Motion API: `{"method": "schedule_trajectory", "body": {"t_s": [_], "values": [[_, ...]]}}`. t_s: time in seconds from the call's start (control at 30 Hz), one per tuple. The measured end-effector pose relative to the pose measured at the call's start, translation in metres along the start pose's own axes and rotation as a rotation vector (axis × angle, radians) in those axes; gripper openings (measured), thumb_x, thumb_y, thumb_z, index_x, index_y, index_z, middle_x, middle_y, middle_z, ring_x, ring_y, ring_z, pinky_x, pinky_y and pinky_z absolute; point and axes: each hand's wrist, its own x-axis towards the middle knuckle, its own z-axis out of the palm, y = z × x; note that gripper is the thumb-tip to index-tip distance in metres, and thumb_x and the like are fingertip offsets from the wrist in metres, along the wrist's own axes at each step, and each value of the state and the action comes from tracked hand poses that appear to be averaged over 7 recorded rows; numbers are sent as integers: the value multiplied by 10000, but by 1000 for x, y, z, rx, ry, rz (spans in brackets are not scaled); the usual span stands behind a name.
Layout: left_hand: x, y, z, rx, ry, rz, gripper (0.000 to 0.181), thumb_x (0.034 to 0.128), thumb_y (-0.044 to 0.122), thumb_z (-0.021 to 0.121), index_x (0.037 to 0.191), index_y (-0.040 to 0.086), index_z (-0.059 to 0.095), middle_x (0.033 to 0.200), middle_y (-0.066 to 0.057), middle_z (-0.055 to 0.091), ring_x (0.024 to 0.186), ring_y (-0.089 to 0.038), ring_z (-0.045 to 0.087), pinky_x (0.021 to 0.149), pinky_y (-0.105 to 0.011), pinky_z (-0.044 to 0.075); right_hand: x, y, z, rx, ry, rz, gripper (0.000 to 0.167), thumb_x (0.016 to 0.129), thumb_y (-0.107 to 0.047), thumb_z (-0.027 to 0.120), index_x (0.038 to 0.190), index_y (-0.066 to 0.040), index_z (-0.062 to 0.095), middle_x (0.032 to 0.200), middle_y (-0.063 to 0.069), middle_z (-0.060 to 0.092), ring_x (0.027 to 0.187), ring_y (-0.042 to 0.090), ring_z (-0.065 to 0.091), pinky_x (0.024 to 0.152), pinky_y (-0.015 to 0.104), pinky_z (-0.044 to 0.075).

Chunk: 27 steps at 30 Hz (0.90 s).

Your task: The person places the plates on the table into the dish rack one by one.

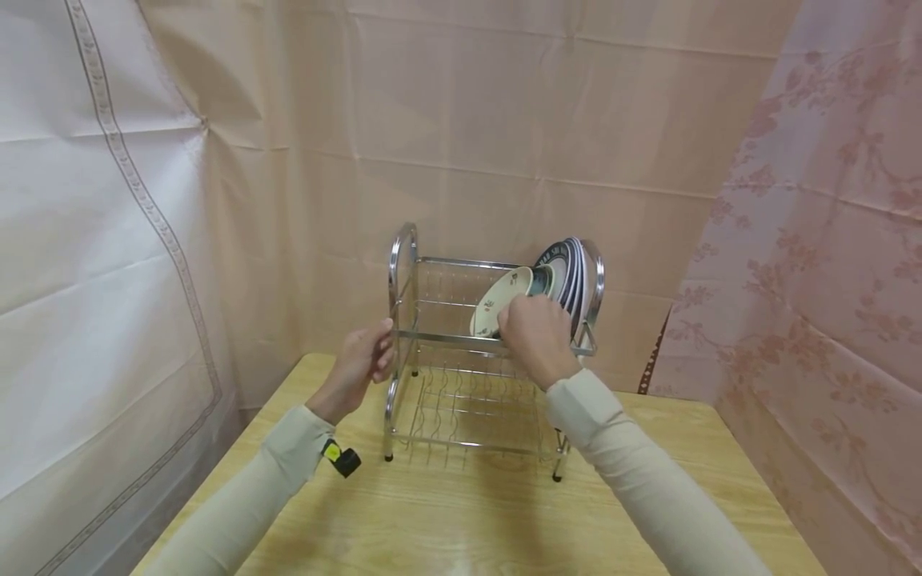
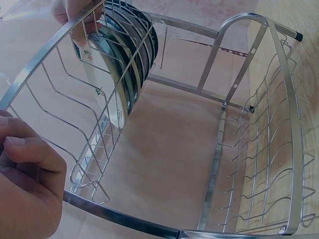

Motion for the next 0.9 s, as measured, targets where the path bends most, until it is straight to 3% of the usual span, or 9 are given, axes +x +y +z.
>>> {"method": "schedule_trajectory", "body": {"t_s": [0.2, 0.4, 0.53, 0.73, 0.83, 0.9], "values": [[2, -1, -4, 56, -14, -1, 451, 1054, 408, 566, 727, 117, 456, 570, 24, 444, 458, -96, 375, 454, -204, 326, -9, 5, -4, -2, 99, -59, 410, 976, -134, 459, 577, -169, 372, 505, -33, 320, 458, 173, 337, 394, 330, 290], [3, 5, -12, 124, -1, -9, 469, 1051, 412, 568, 708, 121, 435, 589, 13, 456, 474, -102, 377, 451, -208, 320, -26, 12, -13, 136, 171, -134, 411, 1043, -176, 487, 634, -157, 446, 526, -32, 421, 452, 140, 381, 442, 306, 329], [-1, 8, -16, 136, -30, -4, 469, 1065, 432, 535, 740, 110, 432, 608, -9, 473, 480, -114, 385, 451, -220, 329, -44, 17, -18, 221, 198, -162, 399, 1043, -164, 506, 644, -165, 496, 534, -63, 450, 458, 107, 392, 468, 286, 355], [-24, 4, -31, 215, -94, -9, 545, 1074, 509, 466, 781, 49, 472, 641, -59, 511, 486, -135, 425, 446, -235, 354, -79, 25, -20, 241, 117, -147, 312, 1033, -201, 568, 721, -185, 580, 583, -101, 476, 494, 73, 408, 486, 265, 352], [-42, 0, -42, 359, -114, -7, 579, 1086, 496, 444, 835, -16, 546, 693, -100, 554, 529, -161, 479, 452, -243, 390, -94, 30, -22, 206, 42, -107, 247, 1032, -292, 597, 815, -193, 662, 700, -98, 598, 600, 96, 534, 535, 307, 435], [-55, -2, -47, 505, -120, -15, 566, 1094, 489, 430, 918, -19, 606, 786, -106, 608, 620, -189, 543, 512, -270, 449, -103, 33, -22, 192, -26, -84, 254, 1041, -369, 589, 922, -177, 706, 874, -44, 681, 799, 180, 639, 671, 405, 529]]}}
